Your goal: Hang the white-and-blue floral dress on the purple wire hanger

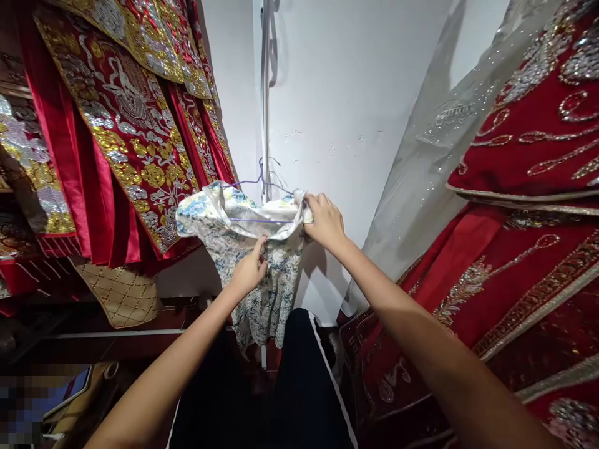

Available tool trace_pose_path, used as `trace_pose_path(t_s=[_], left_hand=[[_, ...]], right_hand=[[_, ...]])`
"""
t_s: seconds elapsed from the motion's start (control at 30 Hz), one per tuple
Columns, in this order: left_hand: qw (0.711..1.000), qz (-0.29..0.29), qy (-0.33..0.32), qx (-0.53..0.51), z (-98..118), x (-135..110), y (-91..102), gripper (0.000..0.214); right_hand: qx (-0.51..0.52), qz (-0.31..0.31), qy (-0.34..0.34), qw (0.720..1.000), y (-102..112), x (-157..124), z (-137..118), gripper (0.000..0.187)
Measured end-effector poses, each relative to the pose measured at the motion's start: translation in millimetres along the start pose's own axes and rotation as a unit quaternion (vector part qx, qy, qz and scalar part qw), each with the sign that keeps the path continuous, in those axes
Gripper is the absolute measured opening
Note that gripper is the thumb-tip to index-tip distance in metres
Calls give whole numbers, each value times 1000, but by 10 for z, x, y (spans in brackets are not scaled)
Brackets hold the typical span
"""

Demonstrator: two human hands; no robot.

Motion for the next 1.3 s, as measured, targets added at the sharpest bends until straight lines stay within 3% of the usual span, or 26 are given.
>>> trace_pose_path(t_s=[0.2, 0.33, 0.4, 0.47, 0.53, 0.6, 0.63, 0.7, 0.87, 0.97, 1.17, 1.3], left_hand=[[991, -59, 72, 95, -291, -273, -269, 28], [996, -35, 78, 33, -270, -627, -440, 36], [996, 7, 81, -41, -181, -782, -506, 41], [989, 56, 77, -114, -56, -892, -552, 45], [976, 124, 70, -167, 65, -967, -542, 44], [958, 197, 68, -198, 152, -1027, -494, 41], [950, 224, 65, -209, 189, -1048, -471, 39], [940, 254, 52, -223, 264, -1062, -432, 34], [932, 277, 42, -230, 330, -1005, -246, 26], [932, 290, 25, -215, 313, -855, 14, 23], [940, 291, -79, -158, 398, -189, 736, 19], [939, 289, -127, -137, 469, 261, 1044, 22]], right_hand=[[16, -39, -25, 999, -281, -290, 33, 68], [66, -26, -88, 994, -358, -506, 99, 86], [162, -12, -135, 977, -434, -833, 83, 79], [306, -17, -199, 931, -622, -1323, 8, 61], [437, -56, -286, 851, -951, -1897, -132, 40], [525, -97, -332, 778, -1233, -2374, -377, 27], [553, -98, -343, 753, -1302, -2531, -479, 26], [582, -106, -339, 731, -1337, -2651, -645, 23], [553, -83, -321, 764, -1092, -2435, -589, 21], [525, -77, -317, 786, -1000, -2397, -507, 22], [518, -92, -309, 792, -993, -2506, -446, 23], [526, -96, -306, 787, -982, -2580, -366, 23]])
Point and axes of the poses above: each hand's wrist, its own x-axis towards the middle knuckle, its own y-axis out of the back of the hand, z = x × y, the point moved 9 cm from there along x, towards the middle knuckle, and after that the axes turned 11 degrees about -y, right-handed, at the moved point
